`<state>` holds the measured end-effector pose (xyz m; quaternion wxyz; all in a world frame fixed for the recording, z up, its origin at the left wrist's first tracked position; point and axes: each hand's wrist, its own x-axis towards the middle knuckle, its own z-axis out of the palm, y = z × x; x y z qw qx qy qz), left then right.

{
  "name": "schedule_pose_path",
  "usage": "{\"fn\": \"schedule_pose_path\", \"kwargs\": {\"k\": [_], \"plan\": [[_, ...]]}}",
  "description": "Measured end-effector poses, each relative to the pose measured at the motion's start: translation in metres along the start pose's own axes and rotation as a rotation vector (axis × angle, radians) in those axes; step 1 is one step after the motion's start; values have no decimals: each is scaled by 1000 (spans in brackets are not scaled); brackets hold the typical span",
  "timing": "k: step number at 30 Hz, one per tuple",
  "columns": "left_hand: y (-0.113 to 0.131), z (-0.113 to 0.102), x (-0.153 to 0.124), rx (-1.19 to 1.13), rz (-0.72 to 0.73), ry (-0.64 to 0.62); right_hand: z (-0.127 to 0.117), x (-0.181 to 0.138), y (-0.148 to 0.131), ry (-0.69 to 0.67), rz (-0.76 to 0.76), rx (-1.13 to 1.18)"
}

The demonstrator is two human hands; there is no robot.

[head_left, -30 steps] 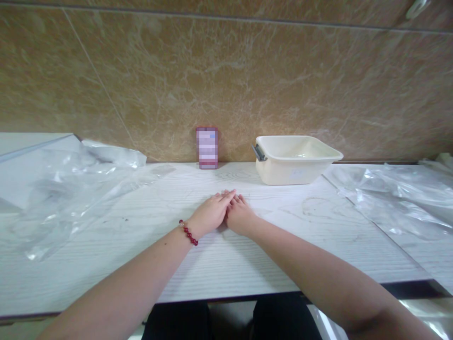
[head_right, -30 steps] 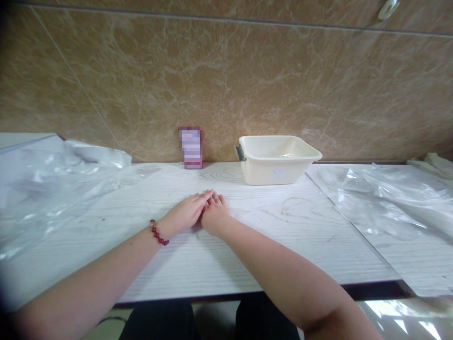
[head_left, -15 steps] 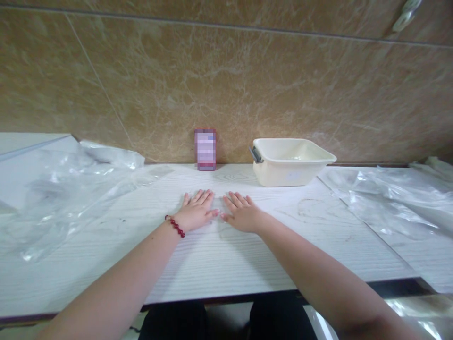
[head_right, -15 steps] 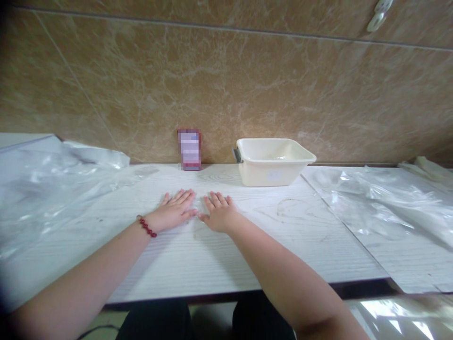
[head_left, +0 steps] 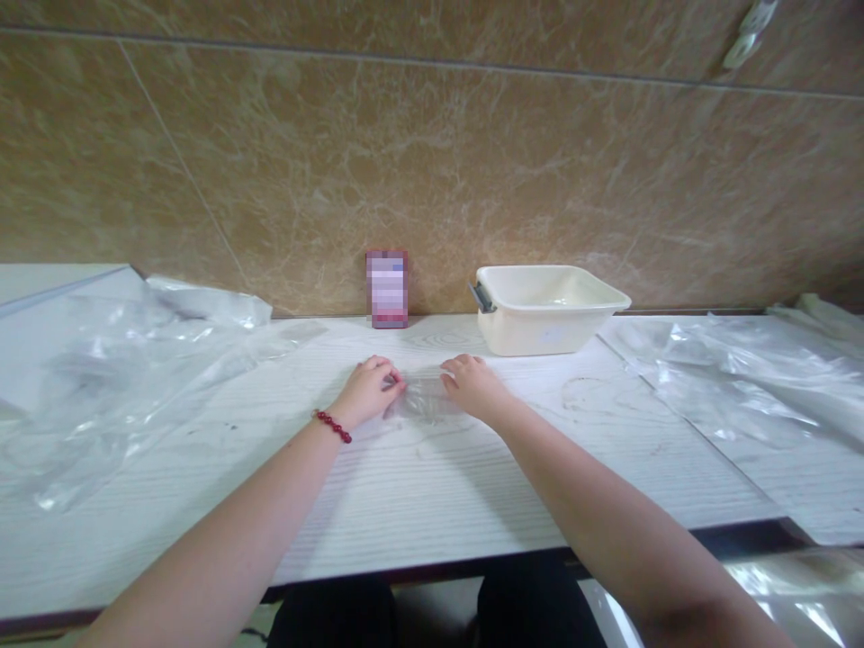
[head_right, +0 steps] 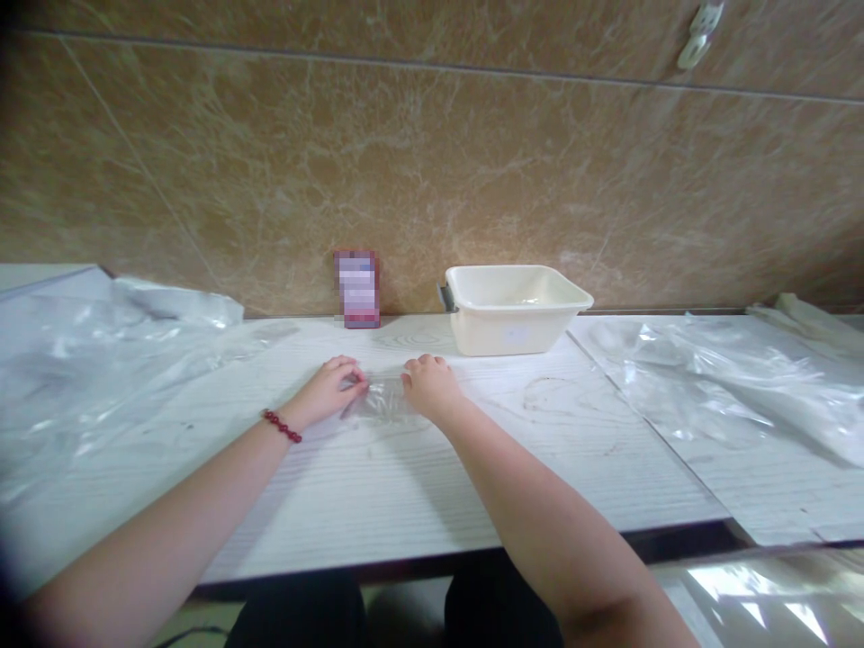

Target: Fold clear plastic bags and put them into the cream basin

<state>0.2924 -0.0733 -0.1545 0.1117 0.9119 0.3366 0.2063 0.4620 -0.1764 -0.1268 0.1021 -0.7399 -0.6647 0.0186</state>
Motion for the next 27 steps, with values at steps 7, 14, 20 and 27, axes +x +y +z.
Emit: {"fn": "schedule_pose_path", "kwargs": {"k": [7,14,20,27], "plan": [[-2,3,0,-43,63,-7,8,10,-4,44,-71,56],[-4,5,2,-39,33,-6,9,10,-9,21,-20,-5],[2,1,1,-185,44,12,10,15,-6,29,-88,113],[14,-1,0,-729,-152,11,4,18,0,47,-34,322]]}}
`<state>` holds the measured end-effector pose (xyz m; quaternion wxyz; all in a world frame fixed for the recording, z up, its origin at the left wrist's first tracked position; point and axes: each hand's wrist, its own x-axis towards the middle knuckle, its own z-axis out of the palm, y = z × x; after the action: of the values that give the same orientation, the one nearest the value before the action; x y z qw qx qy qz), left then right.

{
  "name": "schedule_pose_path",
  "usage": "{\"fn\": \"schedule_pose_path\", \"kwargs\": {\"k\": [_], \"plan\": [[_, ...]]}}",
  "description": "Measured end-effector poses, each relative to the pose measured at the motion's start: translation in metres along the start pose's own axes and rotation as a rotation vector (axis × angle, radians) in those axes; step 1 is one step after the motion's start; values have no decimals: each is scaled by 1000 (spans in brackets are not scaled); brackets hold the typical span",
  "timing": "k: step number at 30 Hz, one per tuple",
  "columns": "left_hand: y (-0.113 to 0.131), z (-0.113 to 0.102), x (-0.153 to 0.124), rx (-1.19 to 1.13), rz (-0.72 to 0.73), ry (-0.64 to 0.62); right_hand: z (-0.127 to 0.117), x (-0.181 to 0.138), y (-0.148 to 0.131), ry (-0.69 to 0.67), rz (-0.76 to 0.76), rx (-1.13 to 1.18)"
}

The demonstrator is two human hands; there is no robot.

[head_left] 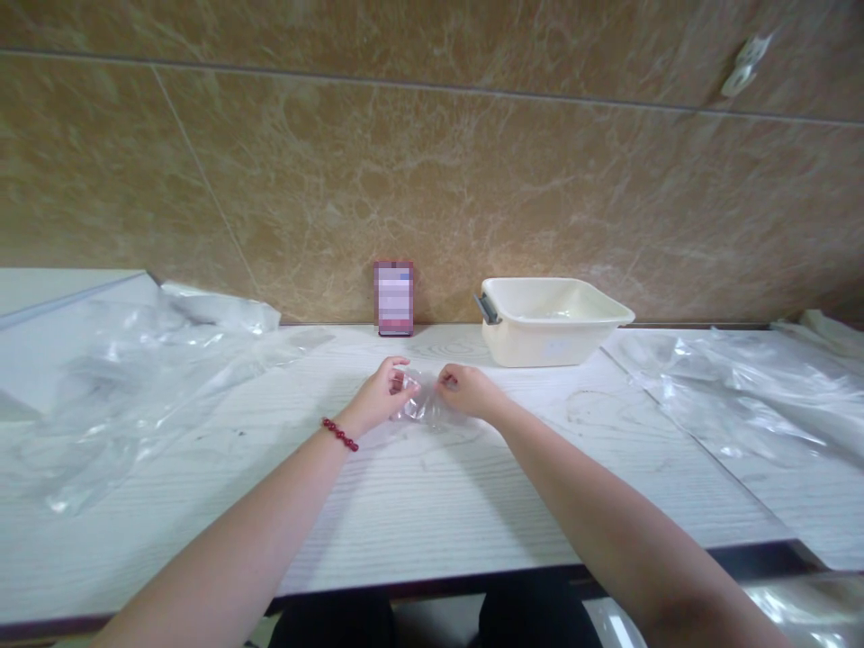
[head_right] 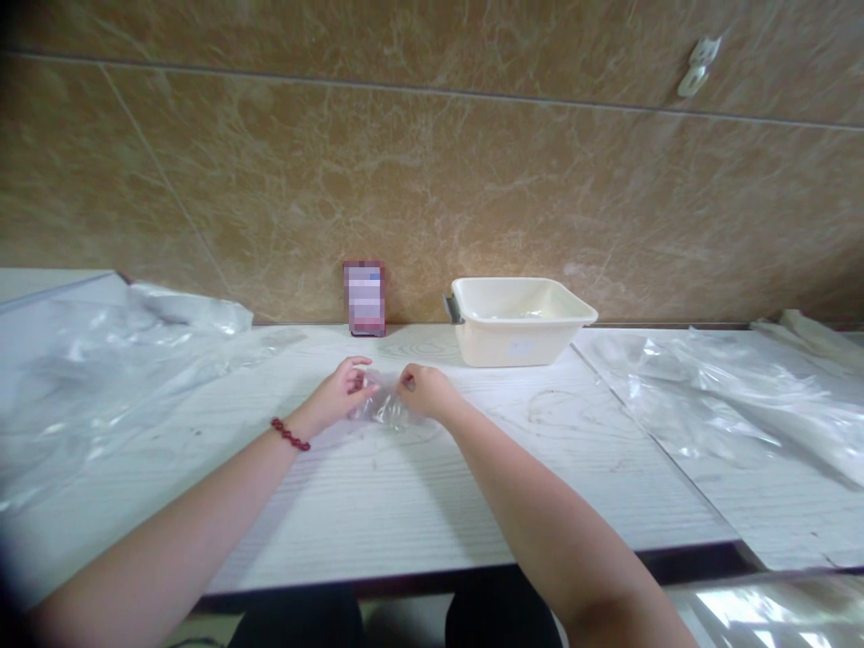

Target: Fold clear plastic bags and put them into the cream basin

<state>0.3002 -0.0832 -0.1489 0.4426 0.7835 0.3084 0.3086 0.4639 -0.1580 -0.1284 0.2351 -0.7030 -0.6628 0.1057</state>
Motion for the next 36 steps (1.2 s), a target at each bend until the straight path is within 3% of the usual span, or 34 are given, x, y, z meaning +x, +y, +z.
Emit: {"fn": "schedule_pose_path", "kwargs": {"k": [6,10,18,21,24,27,30,33,36], "plan": [[9,-2,-1,-355,-54,97,-9,-5,-4,-204,80,270],[13,-2,-1,-483,-106,68,-10,-8,-7,-306,57,333],[14,-4,-2,-608,-121,52,-16,-11,-16,-280,62,472],[14,-5,-2,-646,-141,59,-47,-9,-13,-159,102,538],[14,-6,-2,-589,-169,-1,-102,-1,3,54,175,502],[12,-5,-1,-529,-175,-43,-166,15,35,241,292,458],[11,-4,0,-499,-175,-46,-212,36,74,310,468,420],[11,-3,0,-490,-174,-55,-227,52,106,293,674,347],[12,-4,-1,-480,-179,-70,-215,60,127,137,819,324]]}}
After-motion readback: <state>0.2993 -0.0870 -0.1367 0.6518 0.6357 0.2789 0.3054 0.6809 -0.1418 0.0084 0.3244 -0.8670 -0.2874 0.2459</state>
